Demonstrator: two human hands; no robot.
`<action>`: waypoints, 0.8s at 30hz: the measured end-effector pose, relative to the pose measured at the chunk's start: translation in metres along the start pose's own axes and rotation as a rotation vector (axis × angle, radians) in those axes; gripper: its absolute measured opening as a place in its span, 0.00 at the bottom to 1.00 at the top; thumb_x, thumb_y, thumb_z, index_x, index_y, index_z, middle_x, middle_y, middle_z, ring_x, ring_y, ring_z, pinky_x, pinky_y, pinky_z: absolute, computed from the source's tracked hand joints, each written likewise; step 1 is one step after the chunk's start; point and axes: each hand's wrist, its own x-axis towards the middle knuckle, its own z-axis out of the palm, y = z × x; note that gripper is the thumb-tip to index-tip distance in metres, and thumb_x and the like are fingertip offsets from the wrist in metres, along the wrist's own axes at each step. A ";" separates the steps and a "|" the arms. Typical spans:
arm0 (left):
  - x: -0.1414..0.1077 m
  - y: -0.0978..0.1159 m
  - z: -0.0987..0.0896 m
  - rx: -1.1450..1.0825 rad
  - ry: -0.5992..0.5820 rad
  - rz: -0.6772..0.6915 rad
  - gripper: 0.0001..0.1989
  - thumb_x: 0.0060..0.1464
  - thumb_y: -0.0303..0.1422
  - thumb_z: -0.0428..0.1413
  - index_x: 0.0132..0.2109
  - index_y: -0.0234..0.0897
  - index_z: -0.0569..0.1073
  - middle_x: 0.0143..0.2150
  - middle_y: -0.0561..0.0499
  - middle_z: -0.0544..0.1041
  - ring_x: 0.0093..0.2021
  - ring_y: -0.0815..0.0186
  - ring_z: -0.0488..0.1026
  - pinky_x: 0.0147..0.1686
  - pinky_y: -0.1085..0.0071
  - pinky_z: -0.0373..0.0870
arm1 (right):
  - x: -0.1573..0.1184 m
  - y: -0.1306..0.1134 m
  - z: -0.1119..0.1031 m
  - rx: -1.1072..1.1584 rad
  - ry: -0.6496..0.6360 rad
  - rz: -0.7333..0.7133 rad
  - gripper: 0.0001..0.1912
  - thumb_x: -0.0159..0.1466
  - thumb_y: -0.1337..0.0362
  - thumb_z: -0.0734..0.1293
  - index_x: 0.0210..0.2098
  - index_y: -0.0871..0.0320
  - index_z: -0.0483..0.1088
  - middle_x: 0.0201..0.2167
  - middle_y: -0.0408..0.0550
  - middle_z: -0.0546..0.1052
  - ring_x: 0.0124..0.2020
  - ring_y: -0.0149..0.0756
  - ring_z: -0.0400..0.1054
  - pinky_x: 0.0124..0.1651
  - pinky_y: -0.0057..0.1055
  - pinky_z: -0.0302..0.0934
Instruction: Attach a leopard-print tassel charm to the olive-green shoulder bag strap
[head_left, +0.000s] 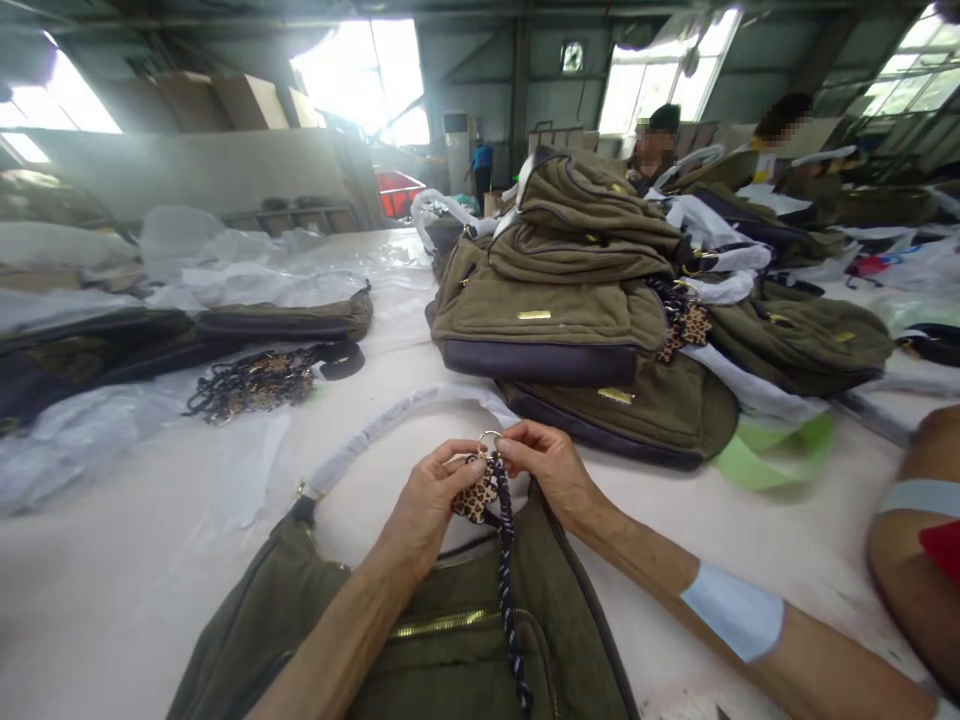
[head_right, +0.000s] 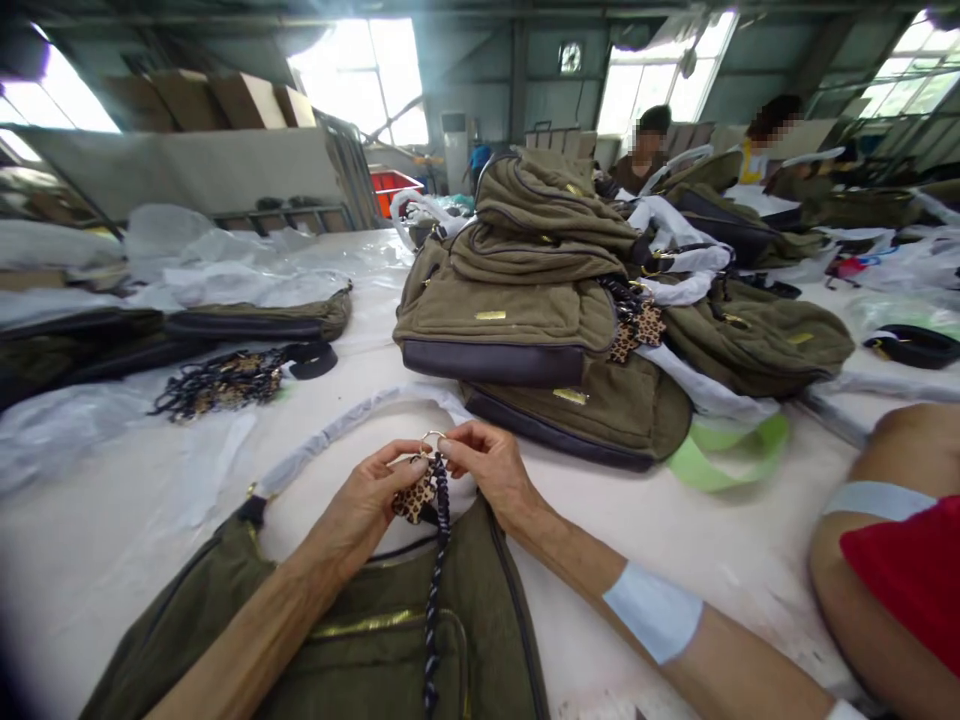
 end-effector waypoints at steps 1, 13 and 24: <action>-0.001 -0.001 0.000 -0.007 -0.008 -0.010 0.14 0.44 0.35 0.64 0.38 0.35 0.74 0.26 0.51 0.77 0.24 0.71 0.69 0.25 0.77 0.61 | -0.002 0.000 -0.001 -0.006 -0.003 -0.013 0.13 0.51 0.56 0.72 0.26 0.61 0.72 0.19 0.41 0.70 0.22 0.26 0.61 0.27 0.25 0.58; 0.005 -0.013 -0.015 0.040 -0.037 0.008 0.14 0.38 0.29 0.66 0.36 0.33 0.76 0.28 0.50 0.77 0.25 0.70 0.71 0.25 0.76 0.66 | -0.065 -0.038 -0.024 -0.321 0.120 -0.268 0.16 0.53 0.58 0.71 0.39 0.57 0.75 0.32 0.44 0.75 0.32 0.31 0.66 0.32 0.26 0.60; 0.025 -0.026 -0.023 0.189 -0.019 0.149 0.11 0.45 0.16 0.55 0.39 0.25 0.72 0.33 0.47 0.74 0.37 0.62 0.74 0.42 0.57 0.70 | -0.381 0.129 -0.005 -0.440 -0.249 0.773 0.09 0.60 0.63 0.64 0.31 0.60 0.75 0.24 0.44 0.75 0.25 0.31 0.68 0.27 0.26 0.60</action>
